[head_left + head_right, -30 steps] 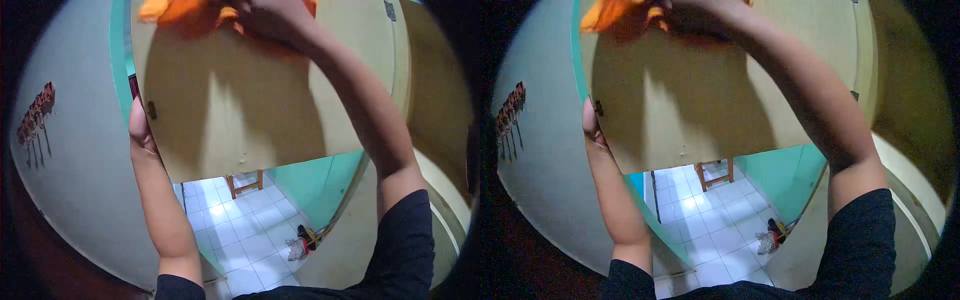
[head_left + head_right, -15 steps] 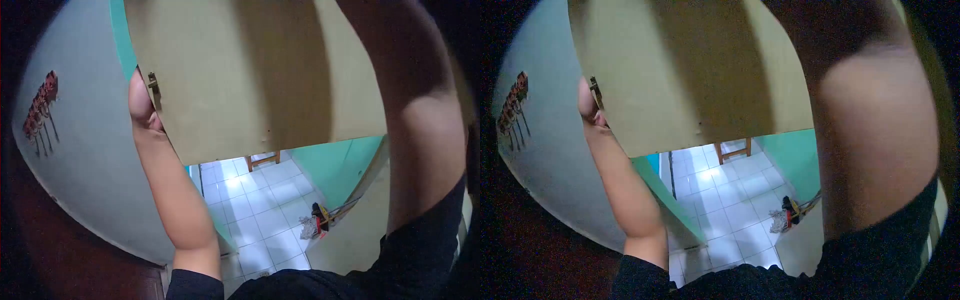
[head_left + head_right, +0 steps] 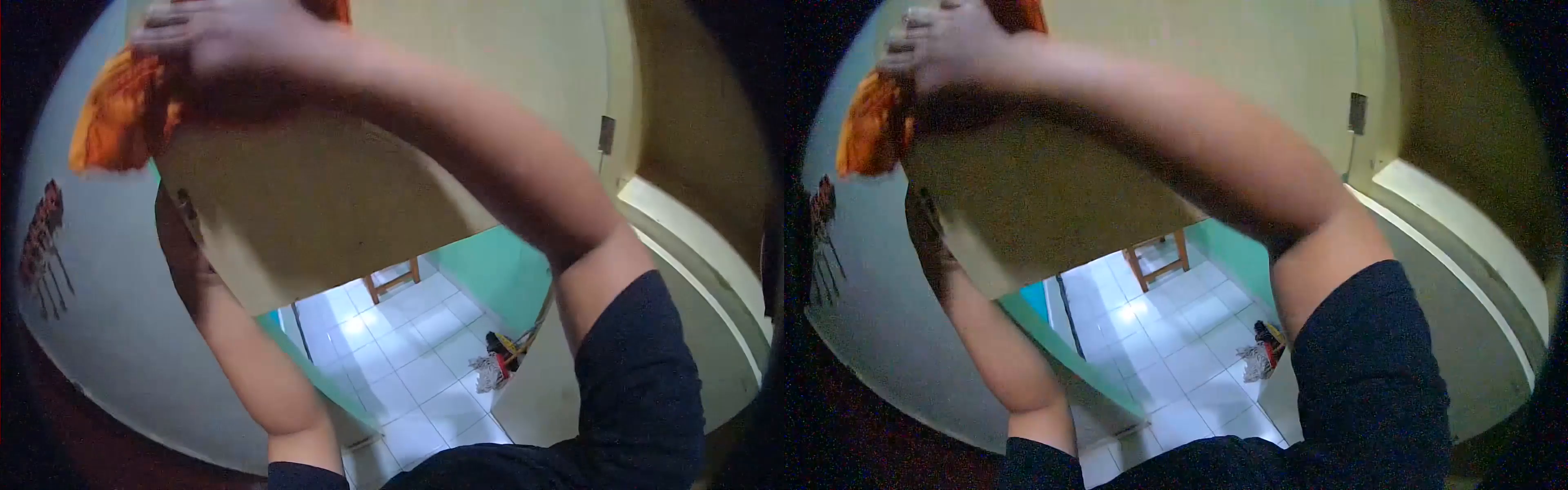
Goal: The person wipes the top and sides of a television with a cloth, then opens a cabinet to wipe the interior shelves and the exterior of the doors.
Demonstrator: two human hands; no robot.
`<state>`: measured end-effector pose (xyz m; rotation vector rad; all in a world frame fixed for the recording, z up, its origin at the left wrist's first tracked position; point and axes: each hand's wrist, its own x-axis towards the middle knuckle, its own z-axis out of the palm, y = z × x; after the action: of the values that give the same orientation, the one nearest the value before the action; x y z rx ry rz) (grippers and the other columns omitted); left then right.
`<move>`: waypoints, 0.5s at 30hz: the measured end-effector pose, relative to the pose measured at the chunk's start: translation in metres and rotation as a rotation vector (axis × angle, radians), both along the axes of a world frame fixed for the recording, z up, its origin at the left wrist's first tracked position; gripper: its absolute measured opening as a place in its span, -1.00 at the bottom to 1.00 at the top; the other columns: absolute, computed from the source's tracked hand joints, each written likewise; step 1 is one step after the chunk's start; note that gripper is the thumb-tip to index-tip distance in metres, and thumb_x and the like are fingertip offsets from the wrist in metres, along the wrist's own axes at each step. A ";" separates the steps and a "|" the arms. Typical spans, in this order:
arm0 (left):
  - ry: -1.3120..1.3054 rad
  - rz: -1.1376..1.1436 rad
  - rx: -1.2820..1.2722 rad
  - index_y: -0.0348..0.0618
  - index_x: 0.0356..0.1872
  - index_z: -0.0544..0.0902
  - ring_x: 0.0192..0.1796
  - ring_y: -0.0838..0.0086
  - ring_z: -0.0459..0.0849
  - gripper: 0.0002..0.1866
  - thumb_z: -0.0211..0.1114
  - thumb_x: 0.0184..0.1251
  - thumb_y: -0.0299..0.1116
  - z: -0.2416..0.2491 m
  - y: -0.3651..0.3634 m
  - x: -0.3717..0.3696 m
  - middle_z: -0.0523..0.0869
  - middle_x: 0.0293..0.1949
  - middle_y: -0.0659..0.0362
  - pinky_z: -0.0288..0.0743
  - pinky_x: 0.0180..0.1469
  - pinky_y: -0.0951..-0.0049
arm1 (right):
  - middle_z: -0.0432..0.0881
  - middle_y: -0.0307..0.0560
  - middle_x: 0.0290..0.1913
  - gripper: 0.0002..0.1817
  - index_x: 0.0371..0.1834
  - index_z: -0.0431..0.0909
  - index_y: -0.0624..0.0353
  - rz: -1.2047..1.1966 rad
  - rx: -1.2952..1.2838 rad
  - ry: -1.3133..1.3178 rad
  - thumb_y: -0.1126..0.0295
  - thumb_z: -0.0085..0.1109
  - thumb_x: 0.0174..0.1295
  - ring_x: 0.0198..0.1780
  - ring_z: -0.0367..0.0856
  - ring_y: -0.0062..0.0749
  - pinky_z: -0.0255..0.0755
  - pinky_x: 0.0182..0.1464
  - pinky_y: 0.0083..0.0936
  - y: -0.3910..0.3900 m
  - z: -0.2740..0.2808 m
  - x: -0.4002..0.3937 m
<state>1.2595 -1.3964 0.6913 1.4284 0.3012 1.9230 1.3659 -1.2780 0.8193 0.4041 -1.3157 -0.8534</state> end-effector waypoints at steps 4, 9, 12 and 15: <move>-0.005 0.075 -0.012 -0.31 0.23 0.36 0.09 0.16 0.58 -0.49 -0.10 0.47 -0.10 0.004 -0.011 0.018 0.51 0.16 -0.04 0.53 0.12 0.22 | 0.48 -0.30 0.18 -0.28 0.11 0.46 -0.25 0.173 0.077 -0.143 0.23 0.14 -0.36 0.24 0.39 -0.28 0.27 0.13 -0.03 0.005 -0.078 0.005; -0.040 0.149 -0.036 -0.32 0.26 0.33 0.14 0.12 0.55 -0.46 -0.10 0.47 -0.08 0.005 -0.022 0.058 0.48 0.19 -0.06 0.49 0.17 0.18 | 0.30 -0.31 0.39 -0.22 0.37 0.28 -0.16 -0.067 -0.114 -0.383 0.15 0.24 -0.05 0.42 0.23 -0.29 0.07 0.39 -0.10 0.028 -0.082 0.098; -0.040 0.089 -0.034 -0.28 0.20 0.40 0.07 0.24 0.59 -0.52 -0.14 0.49 -0.12 -0.006 -0.013 0.010 0.53 0.15 0.01 0.55 0.06 0.26 | 0.30 -0.19 0.39 -0.25 0.35 0.31 -0.09 -0.121 -0.239 -0.288 0.29 0.23 -0.05 0.45 0.16 -0.20 -0.08 0.44 -0.07 0.050 -0.052 0.127; -0.144 0.458 -0.083 -0.27 0.16 0.42 0.01 0.32 0.61 -0.56 -0.16 0.49 -0.16 0.000 -0.021 0.031 0.56 0.10 0.05 0.56 -0.01 0.36 | 0.39 0.00 0.30 -0.42 0.27 0.39 0.05 -0.060 -0.300 -0.165 0.36 0.02 0.08 0.37 0.26 -0.05 0.08 0.38 -0.08 0.066 -0.003 0.148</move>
<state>1.2908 -1.4170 0.6910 1.2324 0.6786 2.3320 1.5135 -1.2124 0.8160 0.2017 -1.5885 -0.6686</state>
